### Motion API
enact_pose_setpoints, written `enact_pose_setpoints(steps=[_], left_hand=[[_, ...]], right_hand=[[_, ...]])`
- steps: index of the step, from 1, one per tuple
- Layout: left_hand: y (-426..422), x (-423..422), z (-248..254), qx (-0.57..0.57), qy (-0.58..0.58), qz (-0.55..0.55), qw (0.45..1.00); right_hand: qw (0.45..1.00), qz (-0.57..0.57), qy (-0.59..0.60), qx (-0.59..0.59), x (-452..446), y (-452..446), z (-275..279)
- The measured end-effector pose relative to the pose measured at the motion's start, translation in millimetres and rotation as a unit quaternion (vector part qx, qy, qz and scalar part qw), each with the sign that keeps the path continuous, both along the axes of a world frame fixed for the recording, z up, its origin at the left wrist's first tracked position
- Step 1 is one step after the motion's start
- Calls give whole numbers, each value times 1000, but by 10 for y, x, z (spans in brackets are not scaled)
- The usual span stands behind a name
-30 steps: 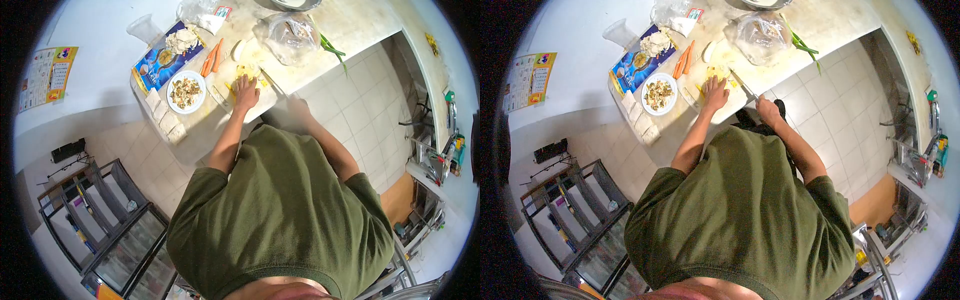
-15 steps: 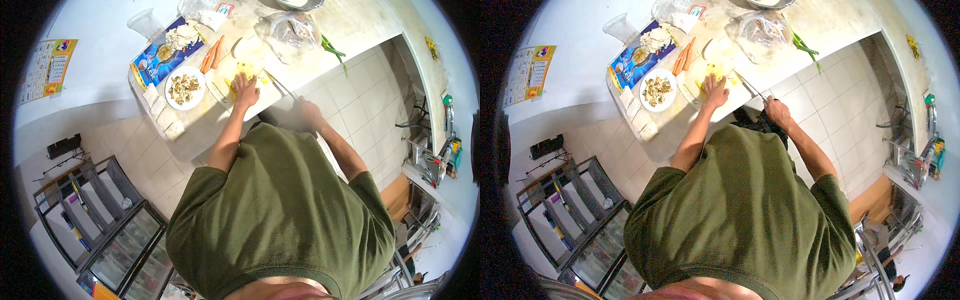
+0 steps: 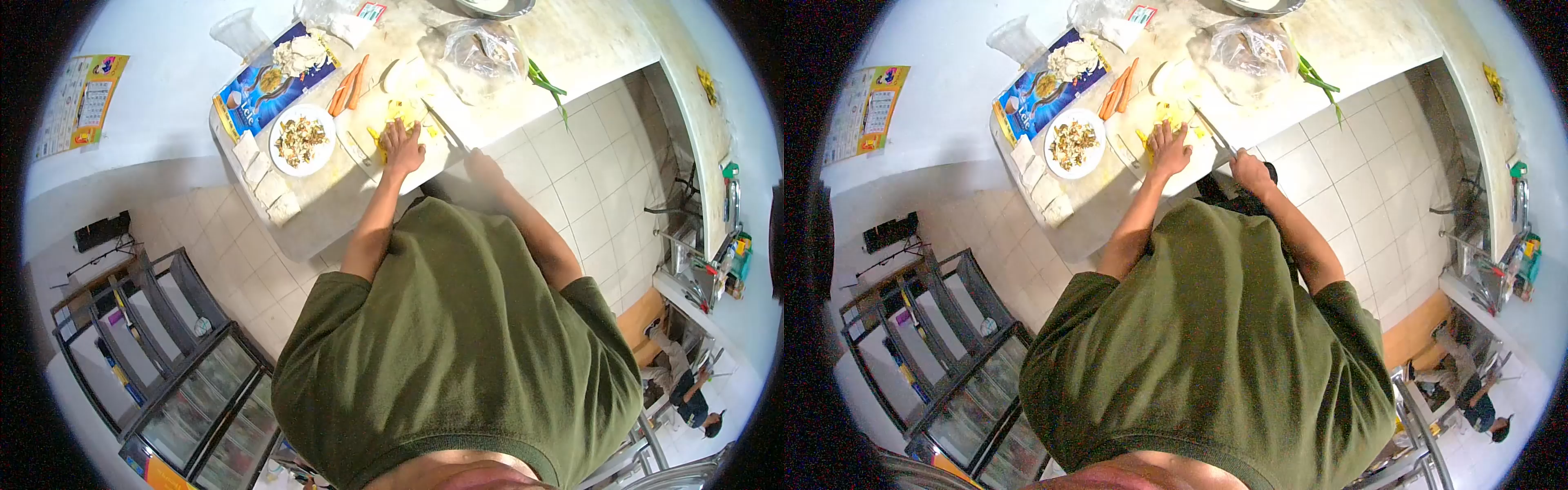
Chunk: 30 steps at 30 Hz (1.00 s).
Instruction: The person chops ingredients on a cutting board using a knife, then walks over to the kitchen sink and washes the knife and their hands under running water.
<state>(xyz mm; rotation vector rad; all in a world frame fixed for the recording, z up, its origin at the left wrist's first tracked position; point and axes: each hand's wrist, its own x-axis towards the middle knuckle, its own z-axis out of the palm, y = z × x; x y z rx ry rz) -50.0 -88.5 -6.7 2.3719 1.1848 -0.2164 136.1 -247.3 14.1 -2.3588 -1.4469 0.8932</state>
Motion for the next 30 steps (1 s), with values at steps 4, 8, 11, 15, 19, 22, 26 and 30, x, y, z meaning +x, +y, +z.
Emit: enact_pose_setpoints(steps=[4,8,11,15,19,22,26,30], left_hand=[[-9,-7,-2,-14,-10,12,1000],[8,21,119,-37,17,16,999],[14,24,36,-30,29,19,999],[27,34,118,-50,36,22,998],[59,48,144,-61,39,13,997],[59,35,121,-64,30,14,997],[43,45,126,-61,36,14,997],[44,56,116,-52,48,9,997]], right_hand=[[999,-6,-42,5,-75,210,-26],[997,16,-75,8,23,-17,41],[997,28,-74,19,78,-247,62],[994,43,-29,96,106,-247,-59],[993,45,-11,112,67,-76,231],[995,37,12,93,15,-7,450],[999,23,4,38,43,34,-67],[1000,14,-11,9,-51,168,-26]])
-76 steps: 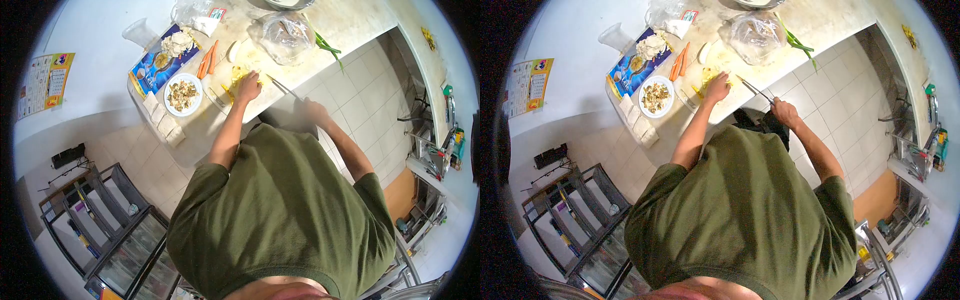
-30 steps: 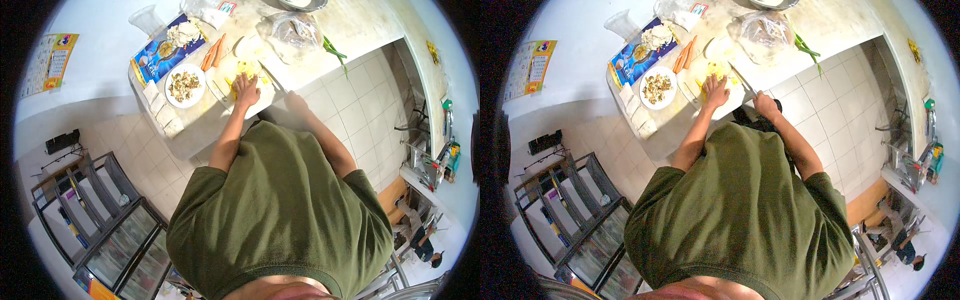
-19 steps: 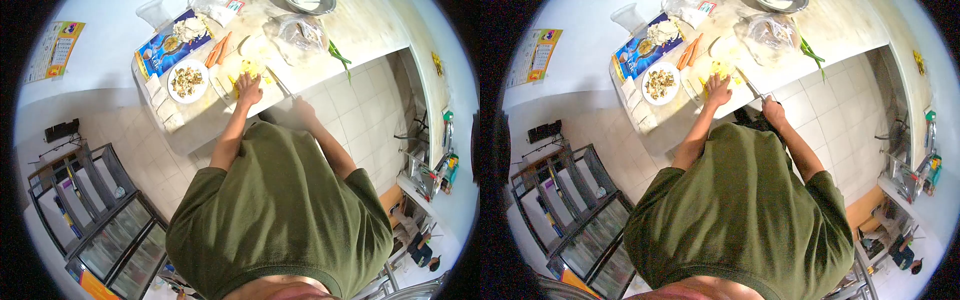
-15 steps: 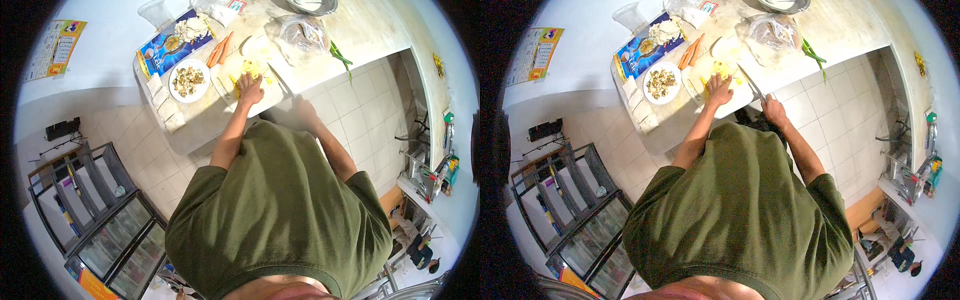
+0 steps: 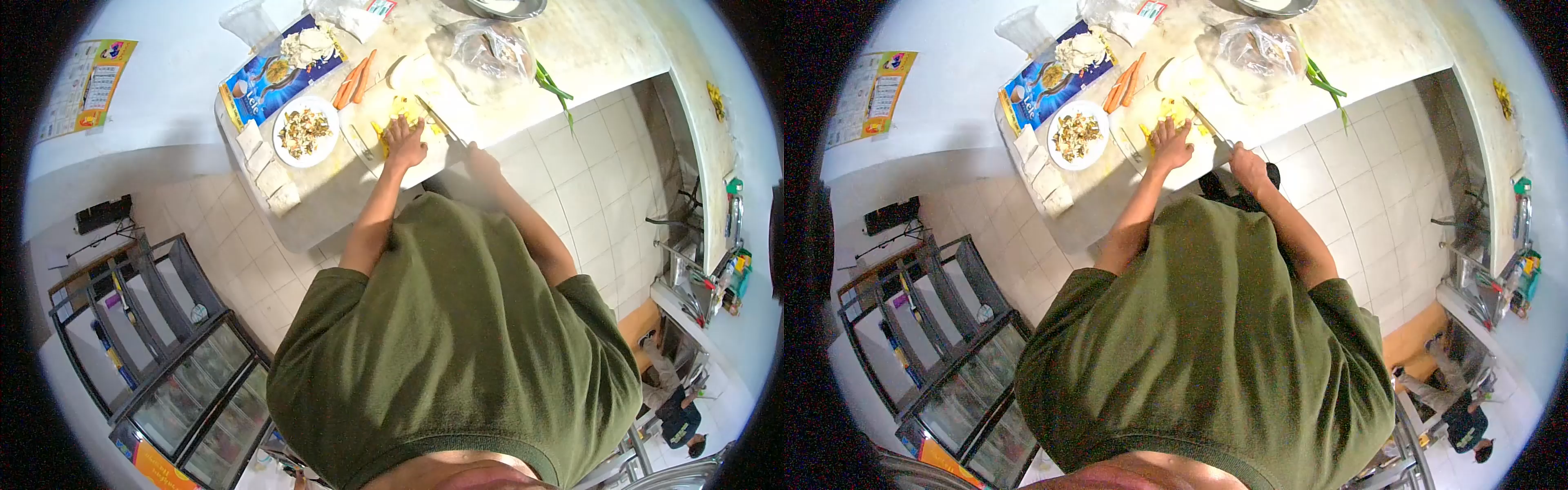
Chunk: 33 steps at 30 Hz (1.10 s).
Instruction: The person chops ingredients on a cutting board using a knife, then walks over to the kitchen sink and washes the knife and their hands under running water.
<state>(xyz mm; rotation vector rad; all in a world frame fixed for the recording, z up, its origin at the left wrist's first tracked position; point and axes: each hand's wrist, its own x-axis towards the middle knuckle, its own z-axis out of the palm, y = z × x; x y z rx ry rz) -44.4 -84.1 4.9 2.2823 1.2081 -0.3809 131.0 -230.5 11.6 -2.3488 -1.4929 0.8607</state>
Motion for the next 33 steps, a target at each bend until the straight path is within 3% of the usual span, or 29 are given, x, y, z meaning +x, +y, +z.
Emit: enact_pose_setpoints(steps=[8,10,13,15,17,20,26,29,33], left_hand=[[28,-7,-107,0,12,13,1000],[54,13,-68,-12,13,24,1000],[2,40,-78,-28,0,43,999],[-2,47,-76,-32,-1,52,998],[-1,82,-56,-35,11,55,998],[-5,111,-20,-47,9,69,996],[-78,171,80,-38,3,98,994],[-120,251,190,-41,16,110,993],[-190,360,18,-41,27,125,991]], right_hand=[[998,40,-40,-22,217,-371,111],[998,43,-38,21,181,-285,109],[994,87,-23,64,166,-59,-338],[995,63,19,69,95,87,-390],[994,-28,88,52,35,243,29],[998,39,39,41,106,166,311],[995,95,5,19,338,31,41],[988,144,-58,-2,387,37,185],[981,169,-77,-49,509,164,84]])
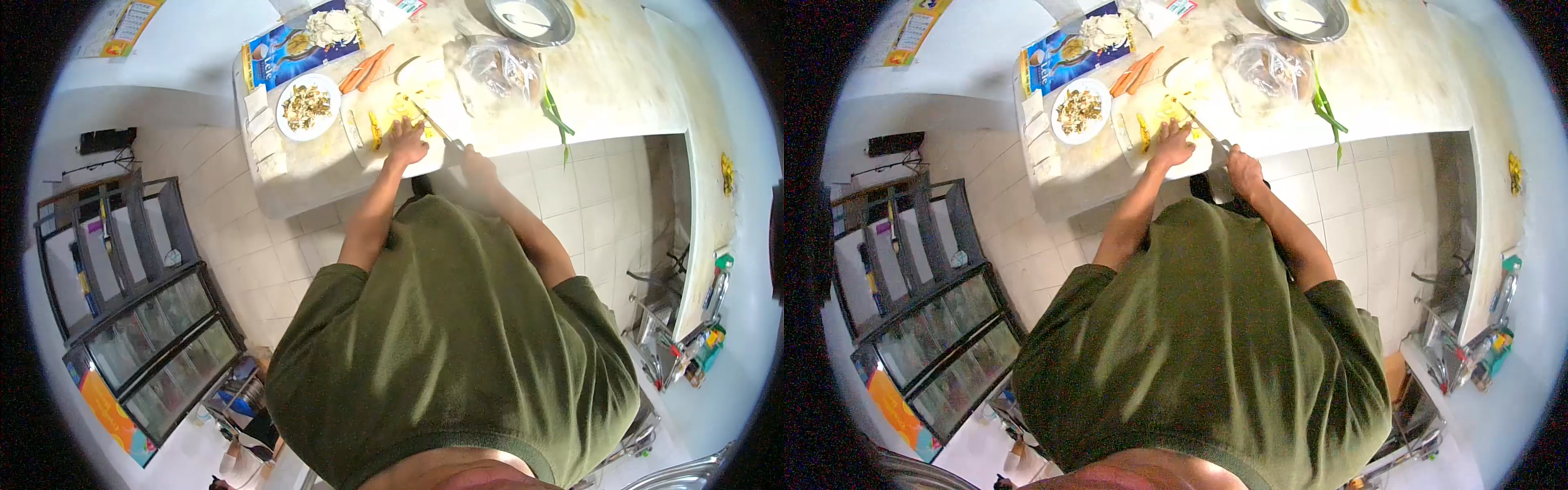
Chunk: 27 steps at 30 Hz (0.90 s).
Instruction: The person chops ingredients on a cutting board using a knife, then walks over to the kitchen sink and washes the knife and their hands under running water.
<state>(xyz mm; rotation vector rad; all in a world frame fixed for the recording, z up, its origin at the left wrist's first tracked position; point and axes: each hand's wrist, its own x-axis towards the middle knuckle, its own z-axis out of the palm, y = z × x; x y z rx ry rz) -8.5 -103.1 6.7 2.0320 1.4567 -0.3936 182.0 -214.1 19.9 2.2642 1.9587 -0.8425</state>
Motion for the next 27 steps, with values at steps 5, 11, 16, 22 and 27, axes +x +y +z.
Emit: enact_pose_setpoints(steps=[5,11,16,22,27], left_hand=[[-80,117,34,6,33,9,999],[19,189,256,-25,105,24,994],[-147,138,421,85,103,43,990],[-230,23,357,106,46,72,991],[-153,210,368,96,6,75,993]], right_hand=[[999,14,33,-24,162,131,103],[991,63,95,67,697,-138,-634],[967,19,243,71,611,-9,-440],[962,-59,265,7,762,51,270],[971,20,228,75,922,-28,-572]])
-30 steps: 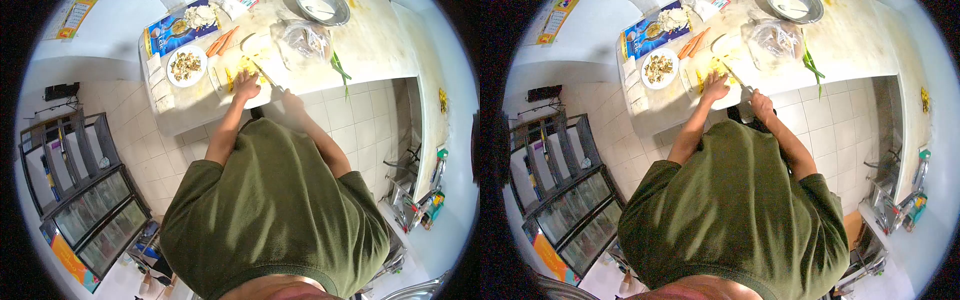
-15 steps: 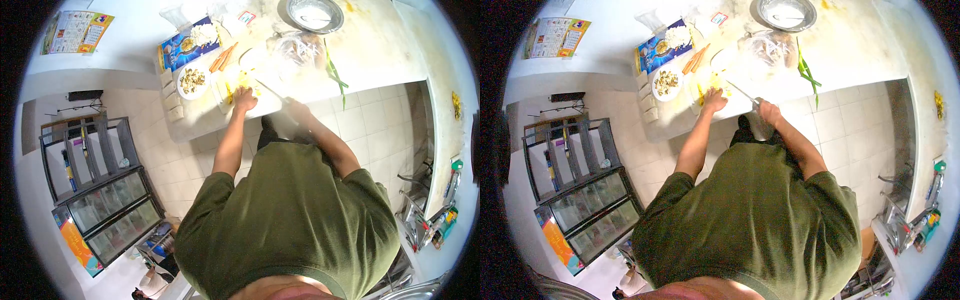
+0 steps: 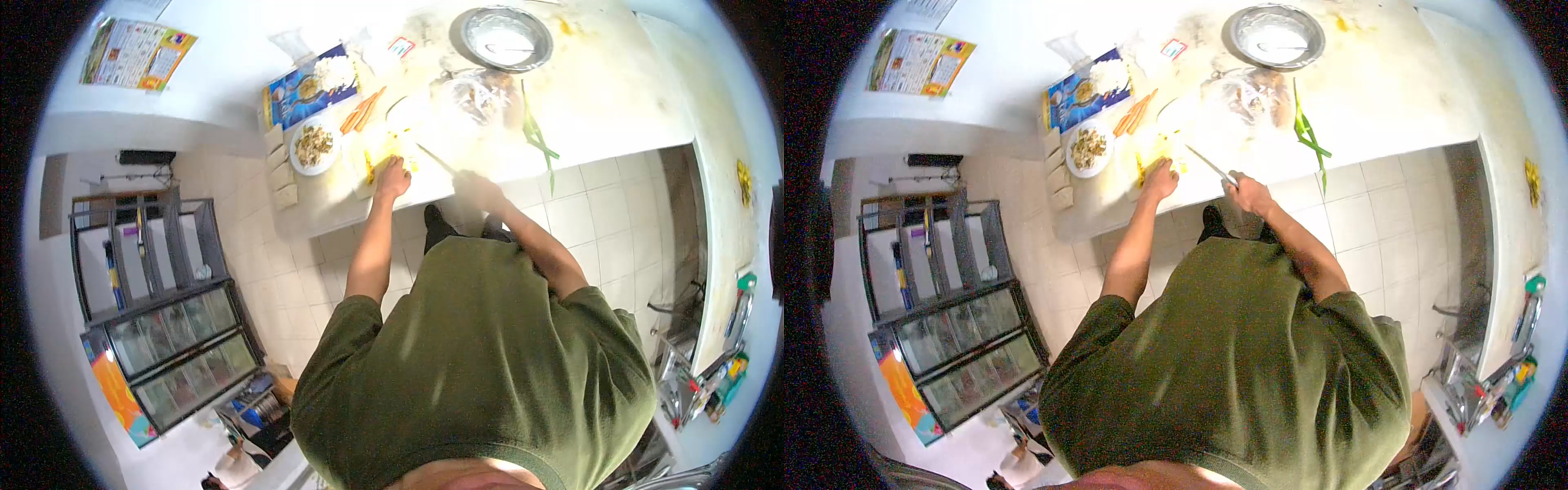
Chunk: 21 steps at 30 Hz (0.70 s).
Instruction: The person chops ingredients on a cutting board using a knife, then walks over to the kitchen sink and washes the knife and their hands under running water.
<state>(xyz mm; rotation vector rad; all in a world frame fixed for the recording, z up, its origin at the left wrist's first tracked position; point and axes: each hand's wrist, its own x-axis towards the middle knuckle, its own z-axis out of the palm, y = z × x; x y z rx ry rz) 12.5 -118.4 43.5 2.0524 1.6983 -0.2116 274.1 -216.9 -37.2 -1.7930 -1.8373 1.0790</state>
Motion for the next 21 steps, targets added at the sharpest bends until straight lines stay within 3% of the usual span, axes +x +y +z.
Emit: enact_pose_setpoints(steps=[5,9,12,19,21], left_hand=[[97,52,-385,-5,17,-49,999],[-32,150,-410,54,53,-54,996],[18,157,-383,46,27,-47,997],[108,-15,-413,58,-42,-100,992],[129,-103,-440,70,-67,-119,988]], right_hand=[[999,1,-10,-42,128,-66,469],[993,17,-1,-117,170,52,699],[998,0,-16,-60,123,68,674],[992,-26,-12,-124,-126,191,1055],[999,-4,-23,-39,-199,186,845]])
